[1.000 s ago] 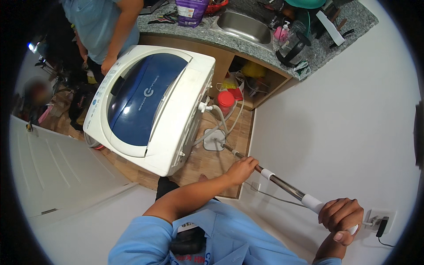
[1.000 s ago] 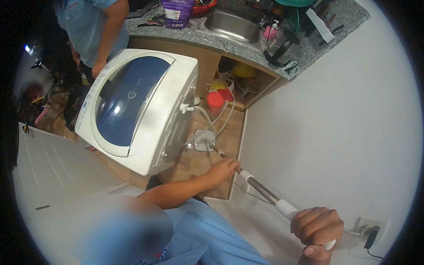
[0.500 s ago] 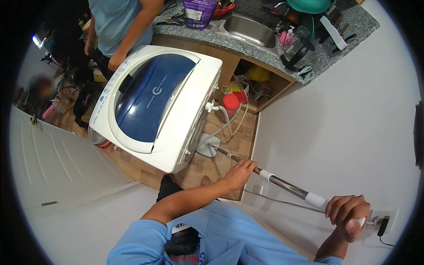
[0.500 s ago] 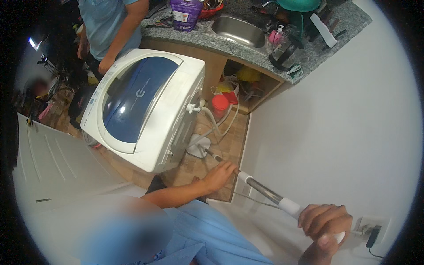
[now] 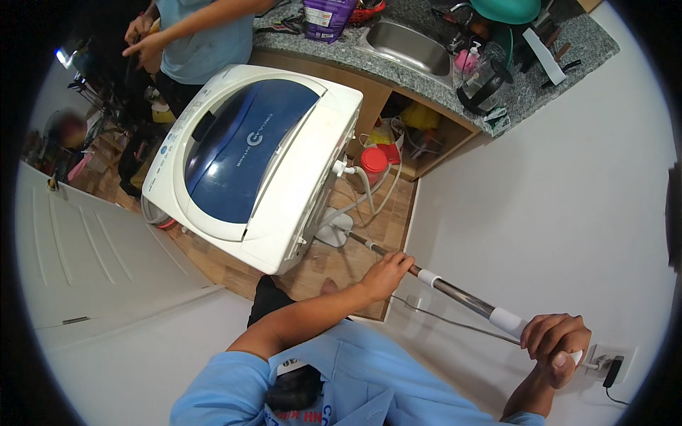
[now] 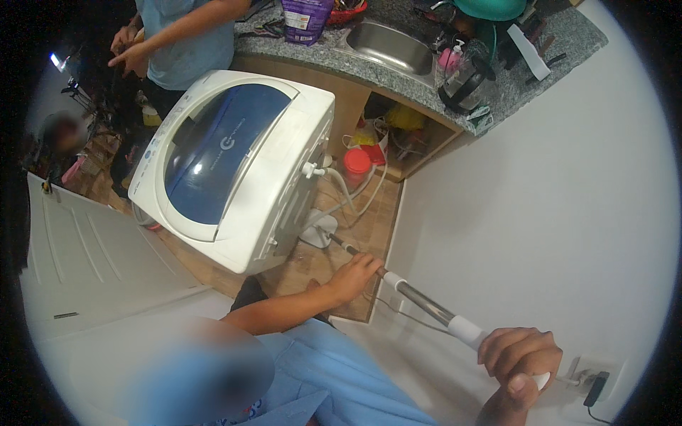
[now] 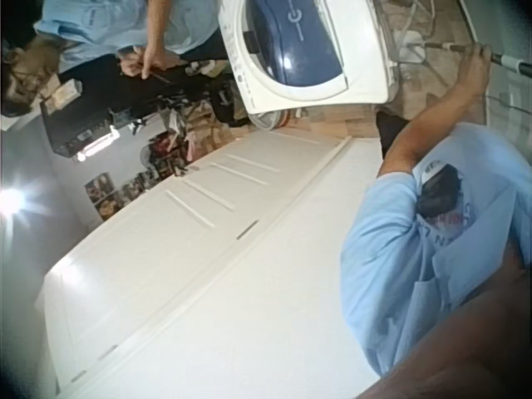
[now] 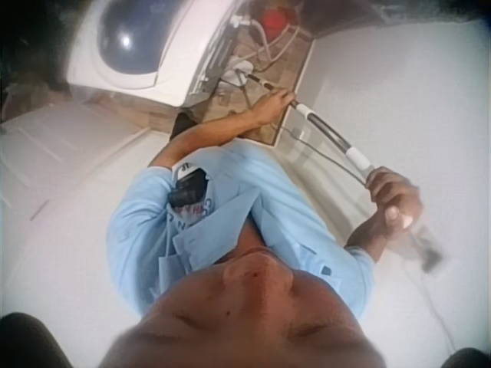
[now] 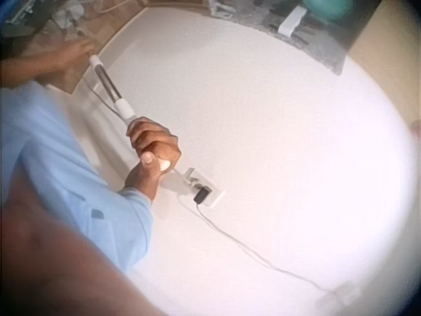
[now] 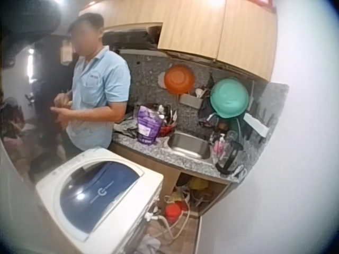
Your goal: The person kneels behind a top-loading washing machine and uses a screwdriver to remove screws from the back panel. After removing the panel, the person stands and uses a mop to clean the floor area around the appliance.
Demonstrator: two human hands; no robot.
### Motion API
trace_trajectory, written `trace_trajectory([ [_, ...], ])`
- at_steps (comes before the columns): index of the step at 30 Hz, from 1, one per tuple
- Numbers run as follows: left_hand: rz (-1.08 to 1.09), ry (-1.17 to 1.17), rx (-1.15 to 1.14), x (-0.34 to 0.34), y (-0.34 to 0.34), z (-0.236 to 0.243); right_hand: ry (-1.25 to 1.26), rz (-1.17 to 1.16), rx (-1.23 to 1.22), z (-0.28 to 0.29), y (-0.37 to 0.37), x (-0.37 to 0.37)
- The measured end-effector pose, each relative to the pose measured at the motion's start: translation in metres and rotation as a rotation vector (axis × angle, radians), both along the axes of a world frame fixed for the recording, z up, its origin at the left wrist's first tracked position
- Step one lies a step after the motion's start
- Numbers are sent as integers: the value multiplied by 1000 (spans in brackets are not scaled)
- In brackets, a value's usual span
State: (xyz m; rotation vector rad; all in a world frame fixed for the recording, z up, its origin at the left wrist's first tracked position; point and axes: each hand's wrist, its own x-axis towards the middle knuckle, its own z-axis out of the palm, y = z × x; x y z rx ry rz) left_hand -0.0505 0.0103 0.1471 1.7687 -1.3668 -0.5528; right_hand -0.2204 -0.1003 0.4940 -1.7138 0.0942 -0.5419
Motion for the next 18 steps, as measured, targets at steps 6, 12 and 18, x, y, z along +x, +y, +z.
trace_trajectory([
  [6,-2,-48,-87,1,-24,-19,3,-107,-31,-10,-6,-10],
  [12,-117,13,-77,18,-64,-26,3,-168,-111,-21,-10,-7],
  [18,-175,24,-71,14,-89,-32,20,-180,-145,-18,-13,-4],
])
